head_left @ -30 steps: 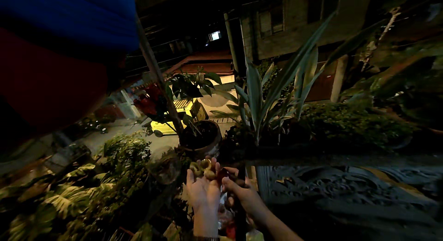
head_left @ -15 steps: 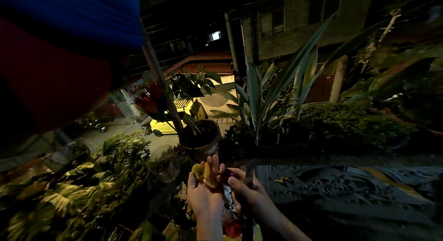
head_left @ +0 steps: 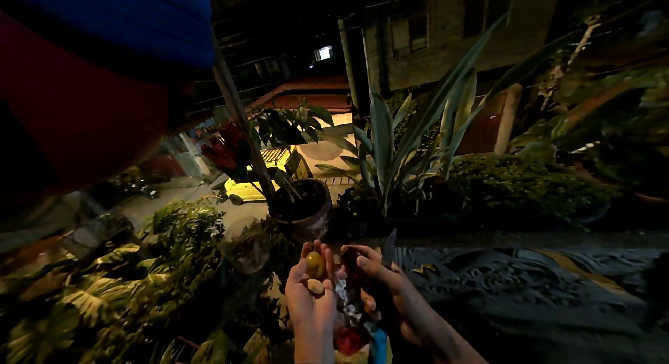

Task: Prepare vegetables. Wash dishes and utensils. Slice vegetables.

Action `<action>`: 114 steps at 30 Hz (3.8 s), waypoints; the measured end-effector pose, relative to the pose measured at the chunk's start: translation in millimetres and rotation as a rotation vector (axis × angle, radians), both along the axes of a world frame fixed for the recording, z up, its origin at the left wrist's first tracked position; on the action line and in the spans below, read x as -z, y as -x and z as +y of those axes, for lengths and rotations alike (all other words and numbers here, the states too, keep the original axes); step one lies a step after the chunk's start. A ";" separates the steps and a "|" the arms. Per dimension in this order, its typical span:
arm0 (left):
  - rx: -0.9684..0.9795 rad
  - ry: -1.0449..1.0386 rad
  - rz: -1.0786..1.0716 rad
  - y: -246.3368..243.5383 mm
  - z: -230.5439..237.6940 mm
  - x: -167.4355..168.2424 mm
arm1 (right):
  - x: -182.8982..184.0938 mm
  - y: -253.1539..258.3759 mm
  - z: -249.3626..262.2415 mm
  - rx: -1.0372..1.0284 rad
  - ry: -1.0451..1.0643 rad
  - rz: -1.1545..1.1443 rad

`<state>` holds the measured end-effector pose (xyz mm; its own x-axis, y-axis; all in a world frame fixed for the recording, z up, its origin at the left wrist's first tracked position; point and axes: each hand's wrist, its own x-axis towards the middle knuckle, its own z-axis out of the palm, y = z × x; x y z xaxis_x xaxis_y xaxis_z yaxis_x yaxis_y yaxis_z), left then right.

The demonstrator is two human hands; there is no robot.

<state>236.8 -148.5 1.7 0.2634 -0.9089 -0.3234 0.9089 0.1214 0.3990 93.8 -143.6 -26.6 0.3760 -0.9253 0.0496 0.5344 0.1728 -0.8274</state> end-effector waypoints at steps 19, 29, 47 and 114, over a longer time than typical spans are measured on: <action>0.256 0.076 -0.182 12.1 17.3 46.4 | -0.8 -10.0 -0.4 0.055 0.484 0.660; 0.271 -0.091 -0.389 -2.0 24.4 43.3 | 7.3 5.0 -31.3 -0.192 -0.011 0.197; 0.367 0.002 -0.685 -18.7 32.0 30.0 | 4.1 -7.3 -23.7 -0.064 0.318 0.326; 0.465 0.012 -0.634 -39.1 18.3 31.3 | -41.8 -12.4 -63.0 -0.322 0.815 1.042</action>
<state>275.9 -130.3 -29.6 -0.0143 -0.9736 -0.2278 0.4663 -0.2080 0.8598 106.2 -206.6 15.1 0.7663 -0.6349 0.0982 -0.3666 -0.5576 -0.7448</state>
